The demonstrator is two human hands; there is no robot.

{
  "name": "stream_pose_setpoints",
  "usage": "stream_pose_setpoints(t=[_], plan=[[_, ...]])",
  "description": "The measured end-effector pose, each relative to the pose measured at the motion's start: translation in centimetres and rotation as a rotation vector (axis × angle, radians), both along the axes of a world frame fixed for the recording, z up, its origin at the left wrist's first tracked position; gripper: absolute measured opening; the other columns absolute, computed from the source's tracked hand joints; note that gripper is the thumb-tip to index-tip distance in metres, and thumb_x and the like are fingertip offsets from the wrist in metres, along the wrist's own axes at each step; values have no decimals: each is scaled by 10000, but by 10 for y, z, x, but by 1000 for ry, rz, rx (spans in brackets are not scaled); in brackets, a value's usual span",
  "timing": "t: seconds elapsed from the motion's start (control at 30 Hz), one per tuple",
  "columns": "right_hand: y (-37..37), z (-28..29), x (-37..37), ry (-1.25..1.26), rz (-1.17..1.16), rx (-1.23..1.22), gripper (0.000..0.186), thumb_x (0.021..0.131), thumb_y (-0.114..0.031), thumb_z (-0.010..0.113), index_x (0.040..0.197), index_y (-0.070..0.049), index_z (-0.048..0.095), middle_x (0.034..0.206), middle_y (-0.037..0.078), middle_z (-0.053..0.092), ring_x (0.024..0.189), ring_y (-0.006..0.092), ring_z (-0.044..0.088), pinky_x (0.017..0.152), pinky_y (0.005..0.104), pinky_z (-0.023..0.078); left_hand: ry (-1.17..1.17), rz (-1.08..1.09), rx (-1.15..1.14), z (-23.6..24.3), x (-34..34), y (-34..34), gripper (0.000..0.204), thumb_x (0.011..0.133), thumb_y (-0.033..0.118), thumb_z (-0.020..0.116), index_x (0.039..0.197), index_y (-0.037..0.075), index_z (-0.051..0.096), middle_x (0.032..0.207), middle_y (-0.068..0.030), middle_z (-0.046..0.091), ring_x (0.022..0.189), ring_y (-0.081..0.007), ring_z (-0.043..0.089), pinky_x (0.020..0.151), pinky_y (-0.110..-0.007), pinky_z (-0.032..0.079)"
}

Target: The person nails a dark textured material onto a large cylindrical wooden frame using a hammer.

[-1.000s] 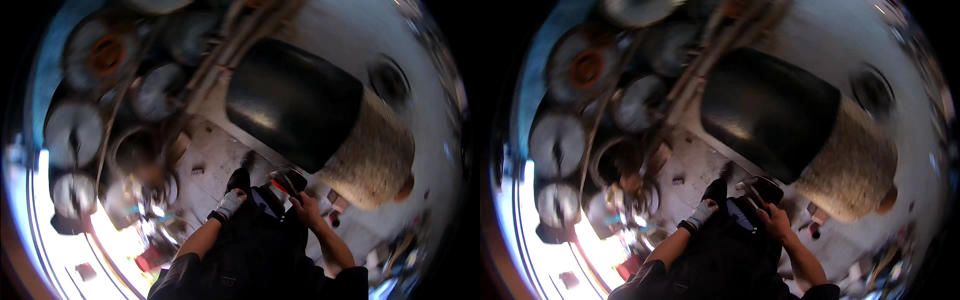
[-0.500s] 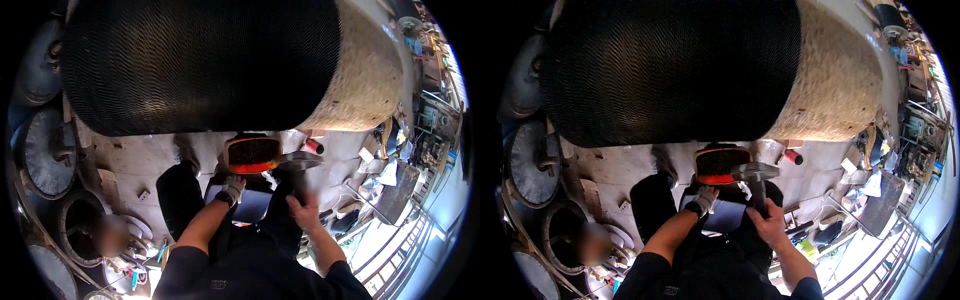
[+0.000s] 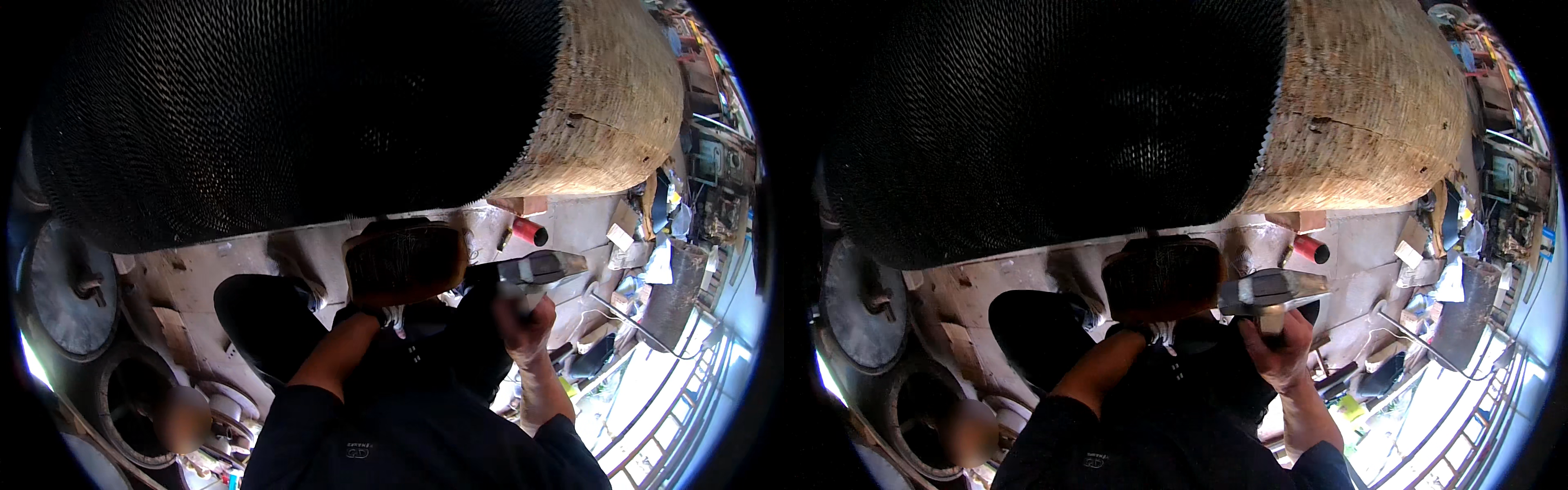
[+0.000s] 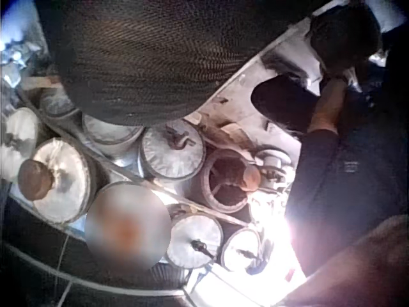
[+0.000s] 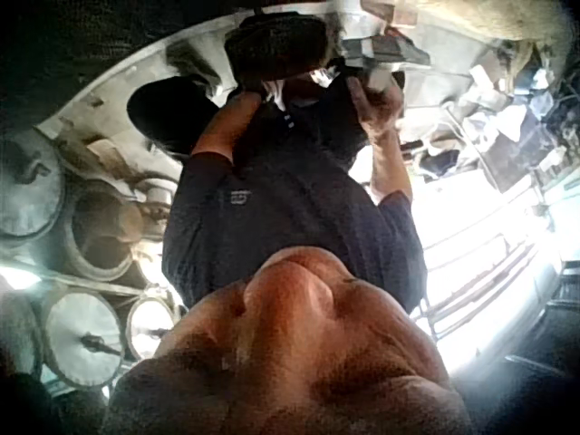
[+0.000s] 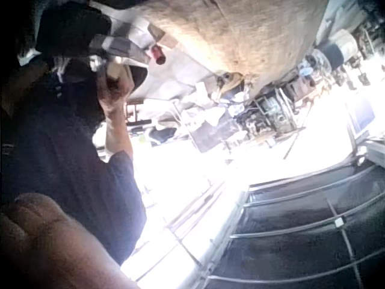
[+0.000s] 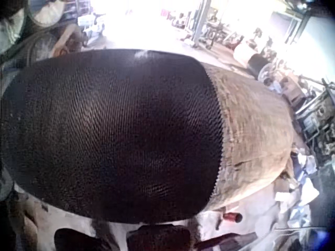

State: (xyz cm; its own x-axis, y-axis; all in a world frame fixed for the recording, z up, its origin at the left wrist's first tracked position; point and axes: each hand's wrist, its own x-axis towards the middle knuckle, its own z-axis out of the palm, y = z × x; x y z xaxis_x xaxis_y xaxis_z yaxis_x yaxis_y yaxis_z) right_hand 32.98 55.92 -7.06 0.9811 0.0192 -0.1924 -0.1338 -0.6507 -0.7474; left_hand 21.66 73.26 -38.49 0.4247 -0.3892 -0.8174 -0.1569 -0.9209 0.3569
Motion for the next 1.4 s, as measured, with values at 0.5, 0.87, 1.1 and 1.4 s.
stream_pose_setpoints(t=[0.5,0.87,1.1,1.4], plan=[[5,-23,18,52,-28,190,185,798,-69,732,754,-9,563,633,51,487,532,149,444,499,297,369,4,-43,14,3,-13,-19,283,919,270,478,1067,122,668,1123,-143,654,1092,-322,609,932,-503,462],[-7,-31,27,40,-16,235,157,810,-55,718,783,1,573,661,59,514,561,127,450,513,292,382,-9,-96,47,-14,6,-41,285,917,274,480,1039,109,677,1094,-156,667,1064,-326,628,929,-503,469],[-21,-30,17,-12,20,123,148,812,-67,726,826,-2,594,630,63,565,535,119,528,497,280,430,-89,-195,91,-35,54,-63,289,917,278,481,1022,100,684,1076,-165,675,1046,-329,640,927,-504,473],[-29,-84,-45,-171,-66,186,255,804,-47,719,1009,17,580,691,38,613,579,72,531,538,241,438,-60,-363,67,-53,58,-49,296,916,281,483,999,88,691,1052,-176,686,1023,-332,655,925,-505,479]])
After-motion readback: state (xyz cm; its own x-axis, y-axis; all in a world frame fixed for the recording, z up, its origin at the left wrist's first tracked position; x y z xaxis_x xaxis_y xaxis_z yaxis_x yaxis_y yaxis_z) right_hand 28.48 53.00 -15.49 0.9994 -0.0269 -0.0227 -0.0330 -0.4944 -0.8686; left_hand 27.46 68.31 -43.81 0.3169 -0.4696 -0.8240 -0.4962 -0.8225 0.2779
